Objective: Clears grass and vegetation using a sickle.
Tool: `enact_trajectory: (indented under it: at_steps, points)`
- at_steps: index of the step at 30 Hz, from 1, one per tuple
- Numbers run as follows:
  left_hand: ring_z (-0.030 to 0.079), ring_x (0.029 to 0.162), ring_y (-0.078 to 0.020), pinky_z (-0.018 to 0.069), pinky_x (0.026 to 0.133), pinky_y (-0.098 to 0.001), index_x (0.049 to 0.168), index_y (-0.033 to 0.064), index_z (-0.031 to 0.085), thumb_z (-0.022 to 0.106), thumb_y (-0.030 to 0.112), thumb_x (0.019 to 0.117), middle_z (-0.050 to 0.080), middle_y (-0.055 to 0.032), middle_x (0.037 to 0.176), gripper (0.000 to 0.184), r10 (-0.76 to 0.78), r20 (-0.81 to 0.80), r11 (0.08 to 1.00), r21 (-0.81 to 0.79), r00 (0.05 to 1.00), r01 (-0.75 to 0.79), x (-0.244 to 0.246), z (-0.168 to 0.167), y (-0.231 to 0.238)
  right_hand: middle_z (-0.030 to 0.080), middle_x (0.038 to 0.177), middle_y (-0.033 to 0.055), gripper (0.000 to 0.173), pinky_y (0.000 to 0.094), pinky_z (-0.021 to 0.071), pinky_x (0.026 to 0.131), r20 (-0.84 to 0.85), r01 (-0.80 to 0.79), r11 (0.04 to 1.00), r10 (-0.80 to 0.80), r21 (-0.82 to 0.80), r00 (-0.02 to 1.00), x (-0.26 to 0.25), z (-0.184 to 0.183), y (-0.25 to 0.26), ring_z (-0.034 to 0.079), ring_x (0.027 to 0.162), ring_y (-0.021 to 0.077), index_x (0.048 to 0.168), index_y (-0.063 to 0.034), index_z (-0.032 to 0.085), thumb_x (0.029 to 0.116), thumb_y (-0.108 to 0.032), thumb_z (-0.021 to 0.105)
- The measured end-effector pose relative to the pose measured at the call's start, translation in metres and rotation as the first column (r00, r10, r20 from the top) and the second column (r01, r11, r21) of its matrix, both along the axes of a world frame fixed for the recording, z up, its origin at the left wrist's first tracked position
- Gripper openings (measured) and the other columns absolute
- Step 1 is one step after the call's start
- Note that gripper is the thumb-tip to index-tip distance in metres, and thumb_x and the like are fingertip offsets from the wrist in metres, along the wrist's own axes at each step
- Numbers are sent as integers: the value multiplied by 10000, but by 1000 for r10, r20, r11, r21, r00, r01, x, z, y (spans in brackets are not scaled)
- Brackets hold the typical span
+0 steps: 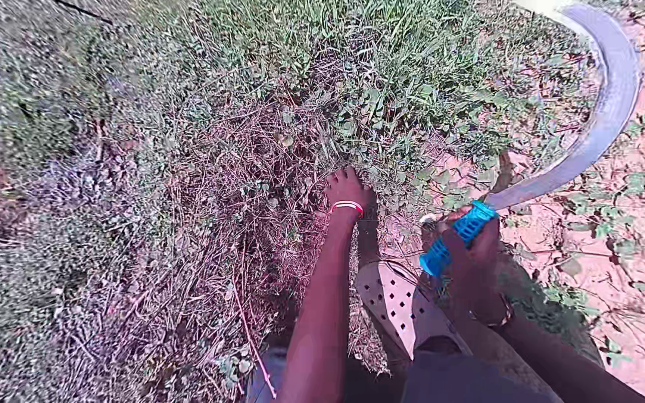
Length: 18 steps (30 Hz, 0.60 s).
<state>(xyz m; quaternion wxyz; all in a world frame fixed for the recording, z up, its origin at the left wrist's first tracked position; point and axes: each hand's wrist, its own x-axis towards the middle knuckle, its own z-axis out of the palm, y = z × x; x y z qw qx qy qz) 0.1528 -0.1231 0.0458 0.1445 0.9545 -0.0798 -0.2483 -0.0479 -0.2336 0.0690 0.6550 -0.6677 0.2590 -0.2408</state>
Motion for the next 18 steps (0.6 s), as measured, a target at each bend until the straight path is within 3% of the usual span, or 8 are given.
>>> enact_trajectory:
  at_steps: [2, 4, 6, 8, 10, 12, 15, 18]
  points:
    - [432, 1436, -455, 342, 1129, -684, 1460, 56, 540, 611, 322, 1030, 539, -248, 1482, 511, 41, 6, 999, 1, 999, -41, -9, -3, 5, 568, 1028, 109, 710, 277, 566, 694, -220, 12, 1000, -11, 2, 975, -1, -5, 5, 637, 795, 85, 1422, 119, 277, 886, -206, 611]
    - [538, 1359, -410, 374, 1134, -626, 1365, 53, 635, 512, 326, 1078, 639, -233, 1361, 415, 86, -37, 996, -8, 996, -87, -21, -6, 18, 612, 1027, 162, 757, 377, 561, 709, -425, -110, 992, 126, 61, 896, -15, -13, 16, 654, 802, 176, 1477, 95, 292, 890, -241, 632]
    - [560, 1340, -399, 379, 1145, -597, 1329, 35, 661, 466, 293, 1089, 649, -238, 1343, 402, 100, -104, 995, 28, 990, -98, -43, -14, 35, 634, 1022, 159, 785, 384, 577, 737, -544, -266, 953, 303, 149, 783, -37, -20, 29, 674, 803, 191, 1494, 73, 301, 864, -265, 625]
    - [529, 1376, -388, 342, 1182, -566, 1313, 14, 666, 480, 236, 1069, 636, -227, 1374, 379, 66, -164, 996, 69, 984, -55, -76, -29, 50, 650, 1078, 225, 813, 449, 571, 792, -569, -275, 930, 366, 243, 736, -52, -18, 34, 687, 852, 268, 1554, 64, 236, 921, -202, 671]
    - [465, 1439, -369, 291, 1214, -552, 1335, 7, 661, 493, 186, 1048, 614, -194, 1428, 378, 14, -131, 999, 47, 991, -8, -109, -39, 63, 648, 1003, 158, 828, 400, 567, 679, -503, -243, 955, 296, 170, 812, -51, -28, 28, 661, 755, 198, 1501, 52, 342, 821, -300, 656]
    - [488, 1415, -365, 299, 1209, -543, 1343, 18, 666, 484, 199, 1058, 637, -182, 1400, 383, 18, -70, 1000, -10, 997, -19, -134, -42, 75, 617, 952, 83, 793, 305, 538, 613, -437, -218, 973, 229, 77, 870, -43, -20, 24, 611, 700, 98, 1423, 46, 406, 772, -341, 645]
    - [529, 1373, -382, 308, 1205, -536, 1317, -12, 673, 488, 268, 1082, 658, -215, 1349, 409, 64, -32, 993, -97, 997, -67, -152, -38, 86, 621, 958, 115, 677, 225, 519, 632, -265, -126, 978, 79, -167, 961, -38, 1, 27, 596, 726, 45, 1372, 139, 408, 824, -166, 662]
    - [546, 1355, -395, 301, 1215, -542, 1276, -48, 682, 492, 277, 1080, 654, -246, 1337, 424, 86, -20, 981, -170, 996, -88, -155, -38, 94, 610, 961, 64, 606, 143, 546, 727, 133, 33, 924, 19, -380, 991, -21, 14, 16, 612, 807, -32, 1252, 169, 377, 837, -131, 701]
